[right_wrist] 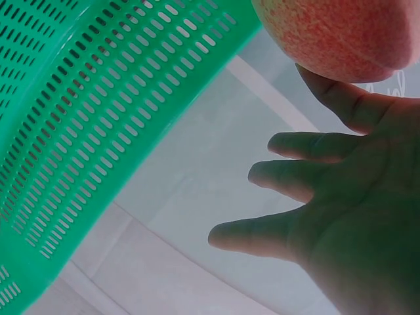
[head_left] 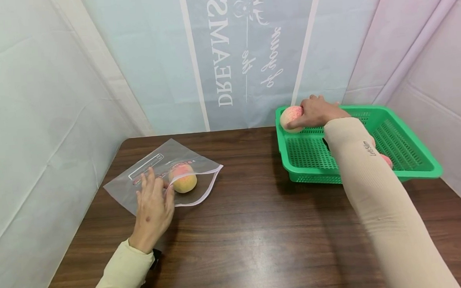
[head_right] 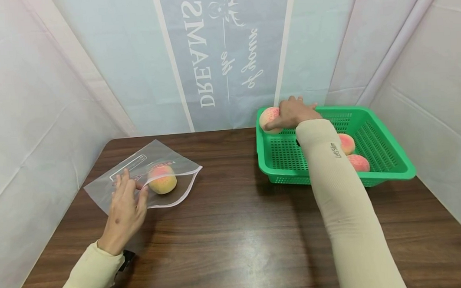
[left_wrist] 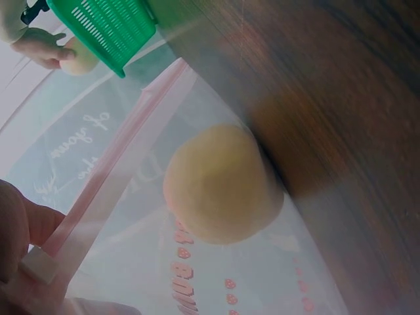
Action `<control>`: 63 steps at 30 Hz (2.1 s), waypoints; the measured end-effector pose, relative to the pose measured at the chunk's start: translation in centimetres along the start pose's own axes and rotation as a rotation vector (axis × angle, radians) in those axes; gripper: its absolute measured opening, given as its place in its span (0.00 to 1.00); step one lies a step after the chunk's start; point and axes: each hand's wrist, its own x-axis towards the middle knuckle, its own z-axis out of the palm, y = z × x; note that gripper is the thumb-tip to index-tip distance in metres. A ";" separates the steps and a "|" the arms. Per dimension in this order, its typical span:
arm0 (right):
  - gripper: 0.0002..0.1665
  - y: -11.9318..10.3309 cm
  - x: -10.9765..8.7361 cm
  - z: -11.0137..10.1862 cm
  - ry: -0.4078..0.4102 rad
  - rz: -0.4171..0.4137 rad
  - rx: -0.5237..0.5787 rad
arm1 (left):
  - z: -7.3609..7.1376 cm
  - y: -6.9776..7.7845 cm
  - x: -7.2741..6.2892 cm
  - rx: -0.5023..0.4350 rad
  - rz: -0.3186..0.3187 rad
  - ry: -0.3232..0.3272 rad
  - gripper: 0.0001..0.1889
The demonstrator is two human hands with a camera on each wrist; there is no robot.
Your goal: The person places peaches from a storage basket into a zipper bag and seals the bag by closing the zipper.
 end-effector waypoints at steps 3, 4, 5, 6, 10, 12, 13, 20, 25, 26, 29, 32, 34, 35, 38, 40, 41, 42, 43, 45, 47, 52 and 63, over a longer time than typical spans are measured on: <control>0.50 -0.2 -0.2 -0.1 0.009 -0.001 0.006 | 0.0 0.0 0.0 0.004 0.002 0.000 0.08; 0.49 -0.3 -0.2 -0.1 0.013 -0.004 0.008 | 0.0 0.0 0.0 0.005 0.001 0.000 0.08; 0.49 -0.4 -0.2 -0.1 0.017 -0.007 0.013 | 0.0 0.0 0.0 0.007 0.002 0.000 0.08; 0.49 -0.5 -0.3 -0.2 0.022 -0.010 0.018 | 0.0 0.0 0.0 0.007 0.001 0.000 0.08; 0.48 -1.1 -0.3 -0.3 0.037 -0.023 0.028 | 0.0 0.1 0.0 0.005 -0.001 -0.002 0.08; 0.49 -1.4 -0.4 -0.4 0.041 -0.029 0.034 | 0.0 0.2 0.0 0.005 -0.003 -0.003 0.08; 0.49 -1.5 -0.4 -0.4 0.043 -0.033 0.035 | 0.0 0.2 0.0 0.006 -0.003 -0.003 0.08; 0.46 -2.4 -0.4 -0.3 0.056 -0.072 0.039 | 0.0 0.2 0.0 0.006 0.002 0.002 0.08; 0.46 -3.2 -0.4 -0.2 0.059 -0.106 0.042 | -0.1 0.2 0.0 0.006 0.006 0.001 0.08; 0.46 -3.4 -0.4 -0.1 0.059 -0.111 0.045 | -0.1 0.2 0.0 0.005 0.006 0.001 0.08; 0.45 -3.8 -0.3 -0.1 0.060 -0.129 0.052 | -0.1 0.3 0.0 0.004 0.004 -0.001 0.08; 0.45 -4.2 -0.2 0.1 0.064 -0.139 0.054 | -0.1 0.3 0.0 0.003 0.003 -0.002 0.08; 0.46 -4.4 -0.2 0.2 0.069 -0.147 0.049 | -0.1 0.3 0.0 0.003 0.003 -0.001 0.08; 0.46 -4.5 -0.2 0.2 0.070 -0.148 0.047 | -0.1 0.3 0.0 0.003 0.004 -0.001 0.08; 0.47 -4.9 -0.1 0.5 0.064 -0.159 0.052 | -0.1 0.4 0.0 0.004 0.008 0.000 0.08; 0.47 -5.2 -0.1 0.8 0.062 -0.171 0.060 | -0.1 0.4 0.0 0.004 0.011 0.001 0.08; 0.47 -5.4 -0.1 0.9 0.061 -0.177 0.066 | -0.1 0.4 0.0 0.005 0.012 0.001 0.08; 0.46 -5.5 -0.1 1.1 0.061 -0.183 0.069 | 0.0 0.4 0.0 0.006 0.013 0.001 0.08; 0.46 -5.7 -0.1 1.2 0.064 -0.191 0.071 | 0.0 0.4 0.0 0.007 0.015 0.001 0.08; 0.46 -6.0 -0.1 1.5 0.067 -0.200 0.070 | 0.0 0.4 0.0 0.008 0.015 0.000 0.08; 0.47 -6.4 0.0 1.6 0.068 -0.208 0.065 | 0.0 0.3 0.0 0.010 0.015 -0.001 0.08; 0.47 -7.2 -0.2 2.0 0.065 -0.228 0.053 | 0.1 0.4 0.0 0.010 0.014 -0.004 0.08; 0.49 -9.0 -0.8 2.6 0.063 -0.257 0.014 | 0.1 0.3 -0.1 0.013 0.022 0.005 0.09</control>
